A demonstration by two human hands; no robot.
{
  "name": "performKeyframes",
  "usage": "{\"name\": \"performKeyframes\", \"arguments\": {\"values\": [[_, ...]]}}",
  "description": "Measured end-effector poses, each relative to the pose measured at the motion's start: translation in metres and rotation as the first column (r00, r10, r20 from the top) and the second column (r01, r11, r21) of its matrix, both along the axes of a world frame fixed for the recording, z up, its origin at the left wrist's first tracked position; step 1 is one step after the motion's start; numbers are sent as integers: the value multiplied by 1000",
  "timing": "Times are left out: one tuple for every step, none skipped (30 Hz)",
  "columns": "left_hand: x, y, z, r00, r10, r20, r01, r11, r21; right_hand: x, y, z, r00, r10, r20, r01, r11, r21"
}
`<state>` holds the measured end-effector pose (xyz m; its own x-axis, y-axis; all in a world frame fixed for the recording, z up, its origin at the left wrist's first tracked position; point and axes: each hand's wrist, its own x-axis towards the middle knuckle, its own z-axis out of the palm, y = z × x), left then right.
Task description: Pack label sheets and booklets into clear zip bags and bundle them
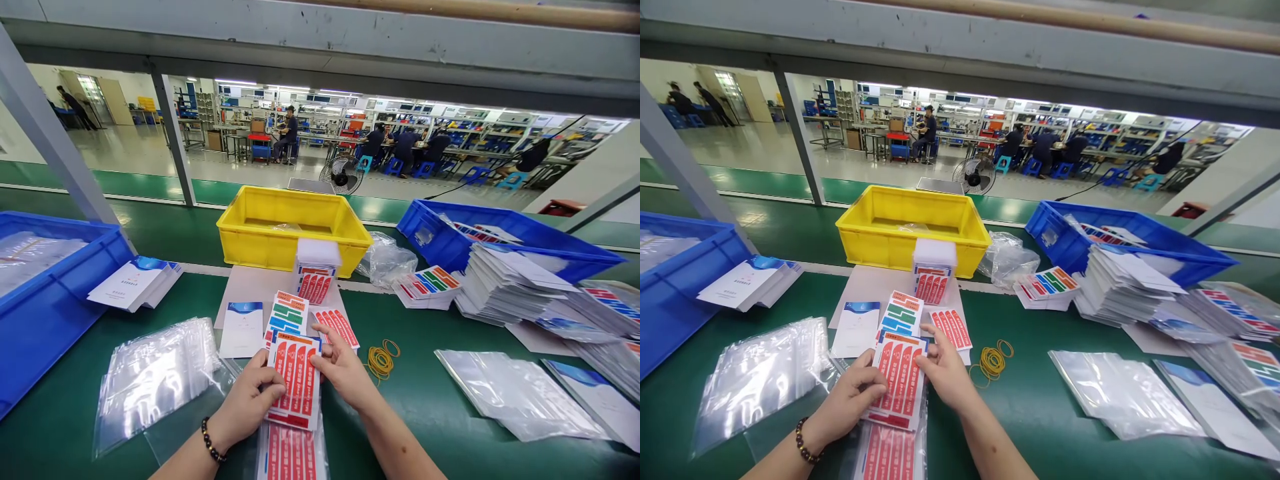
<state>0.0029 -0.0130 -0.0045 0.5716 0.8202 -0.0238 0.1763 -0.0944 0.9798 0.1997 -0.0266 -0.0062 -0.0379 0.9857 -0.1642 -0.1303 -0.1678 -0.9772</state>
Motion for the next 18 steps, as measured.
{"name": "performKeyframes", "arguments": {"values": [[0,0,-1,1000,14,17,-14,1000,-10,-1,-1,1,999,24,28,-25,999,25],[-1,1,-2,999,28,36,-28,999,-17,-1,-2,2,995,57,87,-62,996,59],[-1,1,-3,998,45,51,-44,999,-18,-1,-3,4,981,93,170,-111,989,95],[-1,2,-3,996,59,60,-58,998,-15,0,-4,7,957,131,261,-167,978,124],[-1,2,-4,995,72,63,-71,997,-8,0,-5,9,924,168,343,-228,964,141],[-1,2,-4,995,81,62,-81,997,-2,0,-6,12,893,203,401,-281,948,146],[-1,2,-4,995,85,59,-86,996,0,0,-7,13,872,239,428,-325,935,140],[0,2,-4,994,88,58,-87,996,-4,0,-8,15,859,276,431,-357,926,119],[0,2,-4,994,86,64,-86,996,-16,-1,-9,15,850,311,425,-381,920,88],[0,2,-4,994,83,78,-80,996,-38,-1,-9,15,844,337,418,-393,918,54],[0,2,-5,992,81,100,-73,994,-76,-1,-10,15,843,349,409,-392,920,22],[0,3,-5,989,79,126,-63,990,-129,-2,-10,14,848,349,399,-380,925,-3],[-1,3,-5,986,76,146,-47,980,-193,-2,-10,12,857,341,386,-363,932,-17],[-1,4,-5,986,76,151,-35,966,-258,-2,-10,11,871,325,368,-342,940,-21],[0,4,-5,987,78,138,-32,950,-312,-1,-10,10,885,308,348,-321,947,-21],[0,4,-5,990,83,110,-40,938,-344,-1,-10,9,895,297,333,-307,951,-22],[0,5,-4,993,89,76,-56,934,-353,-1,-10,8,899,290,327,-299,954,-24],[0,5,-4,994,97,46,-76,935,-347,-1,-10,7,899,287,331,-295,955,-28]]}}
